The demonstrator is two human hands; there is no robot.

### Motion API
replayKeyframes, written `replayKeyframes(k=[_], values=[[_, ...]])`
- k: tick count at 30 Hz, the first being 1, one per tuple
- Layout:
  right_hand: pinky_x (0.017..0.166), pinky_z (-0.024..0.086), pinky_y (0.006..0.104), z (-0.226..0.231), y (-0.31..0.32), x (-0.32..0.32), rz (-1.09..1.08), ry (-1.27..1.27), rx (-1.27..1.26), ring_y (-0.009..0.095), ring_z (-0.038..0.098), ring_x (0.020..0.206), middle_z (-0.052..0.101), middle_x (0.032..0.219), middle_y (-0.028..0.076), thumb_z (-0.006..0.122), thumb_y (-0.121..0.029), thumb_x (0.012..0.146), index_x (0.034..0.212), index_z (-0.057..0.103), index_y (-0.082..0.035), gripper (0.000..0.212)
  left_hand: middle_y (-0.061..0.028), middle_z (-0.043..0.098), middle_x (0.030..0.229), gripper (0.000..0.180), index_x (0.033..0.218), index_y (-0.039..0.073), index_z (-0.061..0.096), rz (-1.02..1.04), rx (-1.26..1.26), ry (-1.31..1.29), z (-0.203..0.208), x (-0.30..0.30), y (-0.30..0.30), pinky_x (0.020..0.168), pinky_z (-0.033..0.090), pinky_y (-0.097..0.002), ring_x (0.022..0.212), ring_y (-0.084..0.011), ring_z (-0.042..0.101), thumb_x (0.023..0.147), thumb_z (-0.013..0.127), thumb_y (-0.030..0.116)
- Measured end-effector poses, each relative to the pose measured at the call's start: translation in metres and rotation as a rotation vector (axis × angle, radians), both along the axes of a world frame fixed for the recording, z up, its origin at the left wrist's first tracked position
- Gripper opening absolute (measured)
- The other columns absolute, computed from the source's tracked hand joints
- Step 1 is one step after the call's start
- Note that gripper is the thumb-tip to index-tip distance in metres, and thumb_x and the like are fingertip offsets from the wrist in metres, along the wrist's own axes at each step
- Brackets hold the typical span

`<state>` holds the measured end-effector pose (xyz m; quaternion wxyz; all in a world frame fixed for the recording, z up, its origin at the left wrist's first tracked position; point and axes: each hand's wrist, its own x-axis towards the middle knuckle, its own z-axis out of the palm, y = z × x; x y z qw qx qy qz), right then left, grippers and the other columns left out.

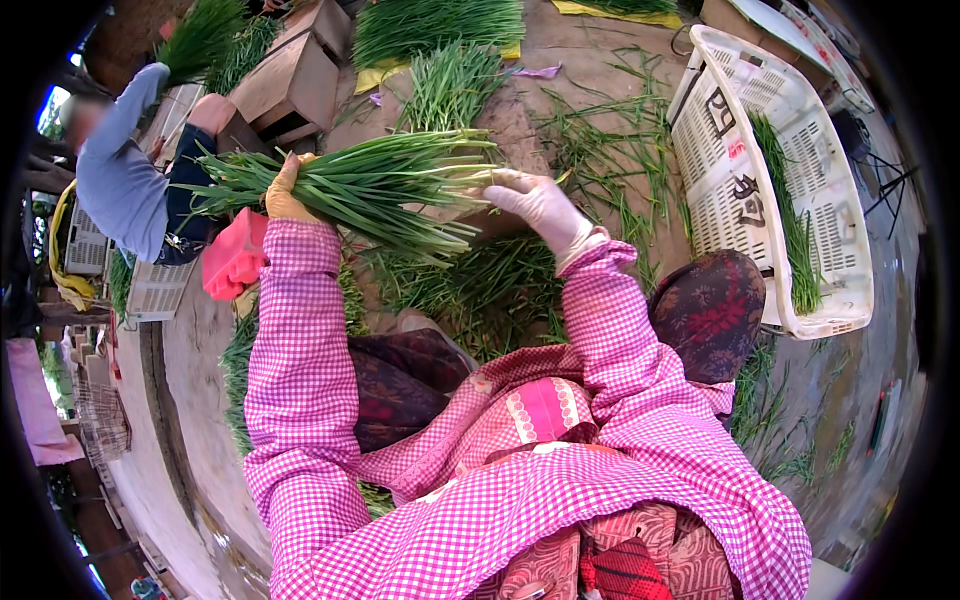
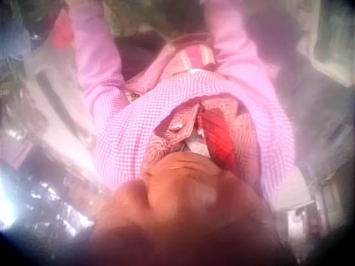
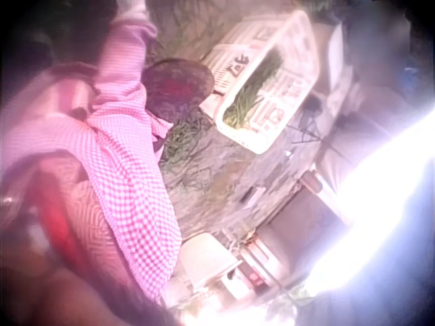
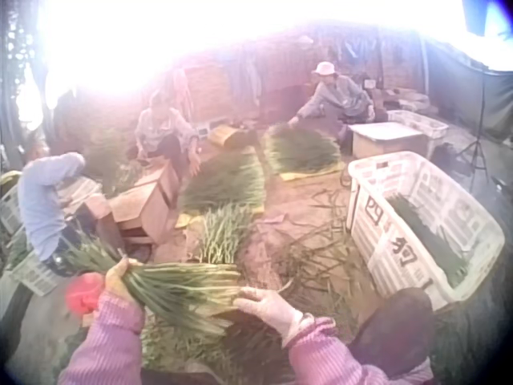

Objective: The person gathers green vegetable stalks by hand, aligns them into a bunch, and secures the bundle with a thin tie.

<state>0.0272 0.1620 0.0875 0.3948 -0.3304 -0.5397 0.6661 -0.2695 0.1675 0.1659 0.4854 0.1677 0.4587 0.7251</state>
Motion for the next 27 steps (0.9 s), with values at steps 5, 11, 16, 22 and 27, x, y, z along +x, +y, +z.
replayKeyframes(k=[5,11,16,22,27], values=[[0.084,0.048,0.0258,0.006,-0.017,-0.038,0.017,0.440,-0.332,0.011,0.057,0.099,0.063,0.108,0.004,0.064,-0.013,0.087,0.117,0.057,0.000,0.033,-0.0143,0.064,0.082,0.019,0.084,0.000,0.061,0.035,-0.014,-0.008,0.000,0.004,-0.001,0.074,0.051,-0.0460,0.074,-0.0296,0.061,0.084,0.062,0.019],[0.083,0.048,0.0271,0.010,-0.025,-0.058,-0.128,0.484,-0.122,0.013,0.057,0.098,0.063,0.108,0.007,0.068,-0.011,0.084,0.115,0.056,0.002,0.036,-0.0128,0.064,0.084,0.016,0.086,0.001,0.061,-0.083,0.047,-0.039,-0.004,0.005,-0.002,0.075,0.053,-0.0455,0.076,-0.0283,0.063,0.085,0.062,0.017],[0.079,0.048,0.0273,0.002,-0.033,-0.069,-0.225,0.518,-0.082,0.013,0.060,0.088,0.065,0.102,0.006,0.067,-0.009,0.084,0.111,0.059,0.002,0.030,-0.0131,0.064,0.085,0.016,0.084,0.001,0.060,-0.210,0.120,0.018,-0.012,0.014,-0.002,0.079,0.051,-0.0446,0.079,-0.0278,0.061,0.085,0.063,0.017],[0.085,0.045,0.0279,0.004,-0.017,-0.027,-0.086,0.415,-0.198,0.016,0.061,0.088,0.066,0.096,0.010,0.054,-0.017,0.092,0.097,0.063,0.005,0.024,-0.0133,0.064,0.084,0.018,0.085,0.001,0.061,0.002,0.039,-0.051,-0.001,0.004,0.000,0.074,0.052,-0.0468,0.076,-0.0299,0.061,0.084,0.061,0.019],[0.091,0.042,0.0352,-0.019,0.017,0.047,-0.195,0.069,0.127,0.023,0.060,0.100,0.066,0.101,0.014,0.058,-0.034,0.088,0.093,0.067,-0.004,0.032,-0.0171,0.064,0.095,0.020,0.090,-0.002,0.061,0.108,0.078,-0.175,-0.010,-0.038,0.004,0.085,0.047,-0.0561,0.089,-0.0351,0.060,0.083,0.060,0.017]])
